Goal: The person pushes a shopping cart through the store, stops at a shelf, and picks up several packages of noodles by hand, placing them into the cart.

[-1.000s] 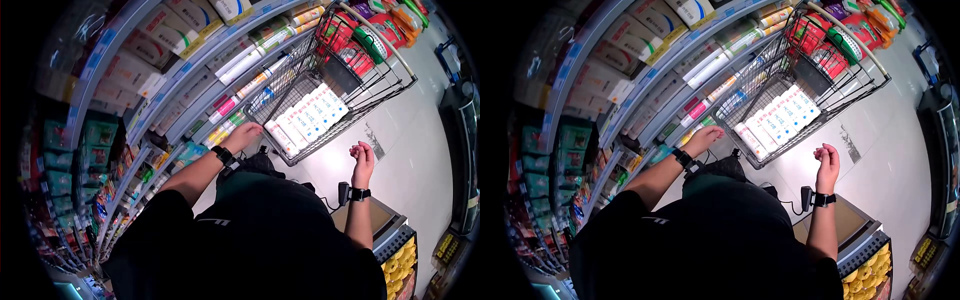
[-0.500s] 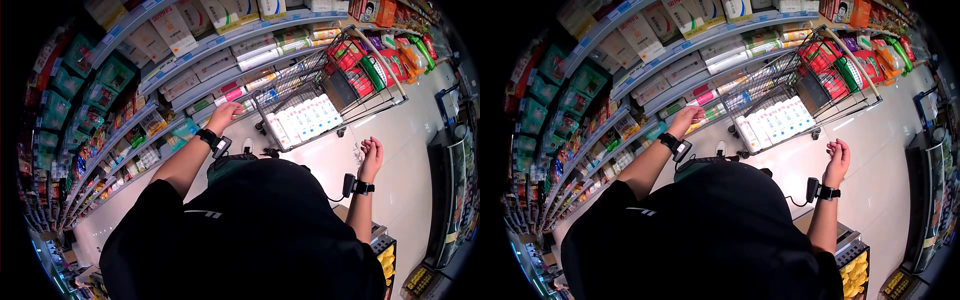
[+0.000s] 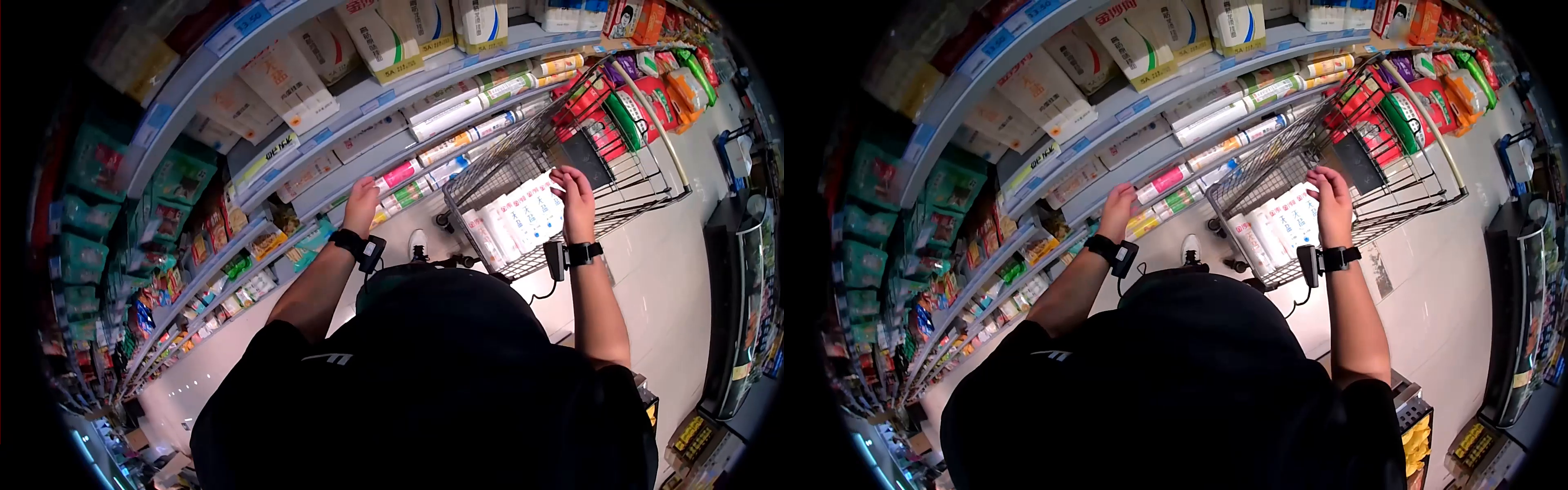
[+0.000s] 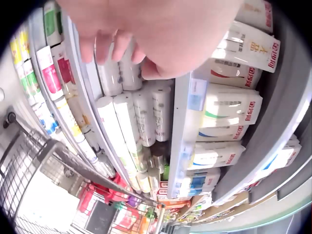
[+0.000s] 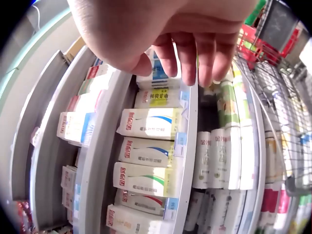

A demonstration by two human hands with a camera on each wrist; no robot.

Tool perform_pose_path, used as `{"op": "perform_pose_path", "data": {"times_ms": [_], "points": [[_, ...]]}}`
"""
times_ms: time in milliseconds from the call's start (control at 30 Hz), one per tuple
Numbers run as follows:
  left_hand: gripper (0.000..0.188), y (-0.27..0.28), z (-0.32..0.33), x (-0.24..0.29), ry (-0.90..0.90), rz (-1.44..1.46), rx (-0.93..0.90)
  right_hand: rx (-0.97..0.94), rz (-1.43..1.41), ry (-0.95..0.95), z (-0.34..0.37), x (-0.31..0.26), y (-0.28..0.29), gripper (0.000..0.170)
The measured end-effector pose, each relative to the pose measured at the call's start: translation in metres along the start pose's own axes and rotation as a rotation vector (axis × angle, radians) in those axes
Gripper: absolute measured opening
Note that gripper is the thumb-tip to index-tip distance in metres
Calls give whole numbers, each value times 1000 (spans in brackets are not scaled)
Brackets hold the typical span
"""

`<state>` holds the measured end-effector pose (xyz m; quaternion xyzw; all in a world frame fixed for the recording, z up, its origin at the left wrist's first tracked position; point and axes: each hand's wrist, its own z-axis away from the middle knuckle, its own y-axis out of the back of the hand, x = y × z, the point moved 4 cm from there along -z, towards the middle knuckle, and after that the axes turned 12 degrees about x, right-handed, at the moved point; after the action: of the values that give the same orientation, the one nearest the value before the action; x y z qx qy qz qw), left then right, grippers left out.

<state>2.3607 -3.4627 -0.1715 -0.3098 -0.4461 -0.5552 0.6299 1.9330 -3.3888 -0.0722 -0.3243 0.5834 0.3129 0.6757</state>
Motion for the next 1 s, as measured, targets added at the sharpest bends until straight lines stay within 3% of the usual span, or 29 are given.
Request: {"op": "perform_pose_path", "data": {"times_ms": [67, 100, 133, 200, 233, 333, 400, 467, 800, 1000], "points": [[42, 11, -41, 7, -245, -124, 52, -17, 45, 32, -10, 10, -40, 23], [43, 18, -61, 10, -361, -343, 141, -13, 33, 27, -15, 16, -56, 22], [43, 26, -92, 9, -360, -364, 114, -4, 21, 26, -19, 21, -69, 22], [42, 37, -162, 2, -627, -1076, 87, 100, 15, -25, -23, 22, -87, 21], [39, 27, -148, 35, -517, -1115, 52, 114, 19, -21, -24, 23, -86, 21], [58, 90, -335, -113, -538, -1185, 91, 194, 68, -22, -19, 24, -66, 21], [58, 60, -269, -50, -457, -1172, 117, 251, 83, -43, -9, 21, -46, 20], [58, 42, -246, -25, -450, -1158, 120, 345, 103, -83, 6, 19, -22, 20], [61, 18, -240, -20, -479, -1115, 107, 662, 282, -174, 70, -8, 54, 22], [62, 20, -248, -12, -487, -1104, 115, 634, 335, -202, 68, 2, 63, 21]]}}
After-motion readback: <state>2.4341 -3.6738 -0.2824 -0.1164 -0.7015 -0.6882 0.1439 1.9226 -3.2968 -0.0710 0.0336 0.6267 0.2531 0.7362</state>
